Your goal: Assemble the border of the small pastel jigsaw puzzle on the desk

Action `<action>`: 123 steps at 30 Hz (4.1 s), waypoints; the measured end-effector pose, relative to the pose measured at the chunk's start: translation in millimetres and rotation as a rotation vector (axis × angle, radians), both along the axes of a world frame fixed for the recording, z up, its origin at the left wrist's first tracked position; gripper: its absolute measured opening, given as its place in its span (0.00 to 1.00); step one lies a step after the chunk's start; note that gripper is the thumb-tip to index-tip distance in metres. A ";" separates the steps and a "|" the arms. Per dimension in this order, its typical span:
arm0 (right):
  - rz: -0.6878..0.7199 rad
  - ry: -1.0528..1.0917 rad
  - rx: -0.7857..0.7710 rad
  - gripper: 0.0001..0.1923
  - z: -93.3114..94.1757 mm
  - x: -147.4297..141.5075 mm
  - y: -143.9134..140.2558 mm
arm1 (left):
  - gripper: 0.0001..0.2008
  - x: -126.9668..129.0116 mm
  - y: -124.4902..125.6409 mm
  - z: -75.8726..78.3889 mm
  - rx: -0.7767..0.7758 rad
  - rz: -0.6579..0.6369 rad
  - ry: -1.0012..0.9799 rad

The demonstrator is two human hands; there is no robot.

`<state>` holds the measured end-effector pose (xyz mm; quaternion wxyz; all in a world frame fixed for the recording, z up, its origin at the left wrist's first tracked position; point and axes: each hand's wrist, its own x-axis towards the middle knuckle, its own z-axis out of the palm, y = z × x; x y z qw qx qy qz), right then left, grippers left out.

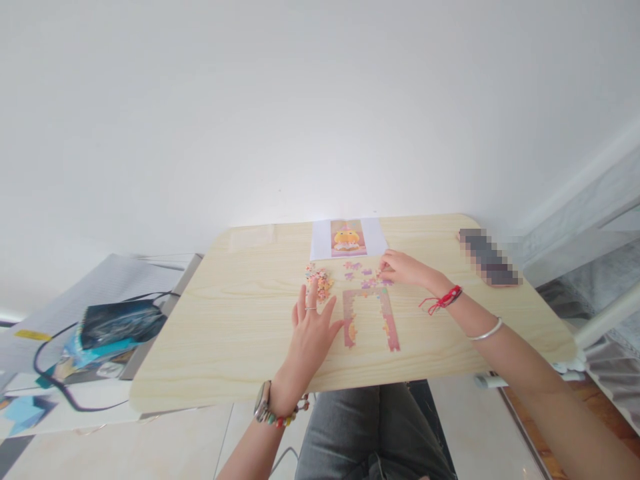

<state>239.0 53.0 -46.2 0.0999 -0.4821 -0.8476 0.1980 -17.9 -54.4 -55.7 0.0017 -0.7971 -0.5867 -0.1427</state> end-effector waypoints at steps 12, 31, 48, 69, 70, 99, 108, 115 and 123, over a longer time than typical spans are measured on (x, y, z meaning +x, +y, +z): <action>0.035 -0.098 0.028 0.04 -2.4 1.1 5.5 | 0.19 -2.7 -2.6 -3.3 0.059 -0.031 -0.027; 0.019 -0.227 0.581 0.04 32.1 -58.8 -125.2 | 0.07 29.8 -15.9 11.7 -0.072 -0.172 -0.690; 0.162 -0.066 0.462 0.08 35.1 -46.8 -130.4 | 0.09 19.2 -18.0 11.8 -0.088 -0.315 -0.491; 0.001 0.042 0.328 0.04 -9.2 -79.8 -145.6 | 0.04 -9.5 -32.5 -7.3 0.069 -0.341 -0.257; -0.013 0.036 0.320 0.04 -10.3 -81.7 -145.9 | 0.04 -10.2 -33.4 -8.8 0.068 -0.341 -0.254; -0.062 0.038 0.290 0.07 -6.0 -93.4 -155.8 | 0.05 -9.6 -47.3 -11.2 0.069 -0.285 -0.307; -0.080 0.041 0.255 0.07 -7.1 -96.0 -159.3 | 0.05 -9.5 -48.6 -12.2 0.053 -0.281 -0.300; -0.089 0.040 0.263 0.08 -9.7 -95.7 -159.6 | 0.05 -8.5 -47.8 -13.3 0.056 -0.291 -0.301; -0.103 0.052 0.305 0.08 -13.2 -95.3 -160.6 | 0.06 -7.9 -46.9 -15.8 0.072 -0.292 -0.312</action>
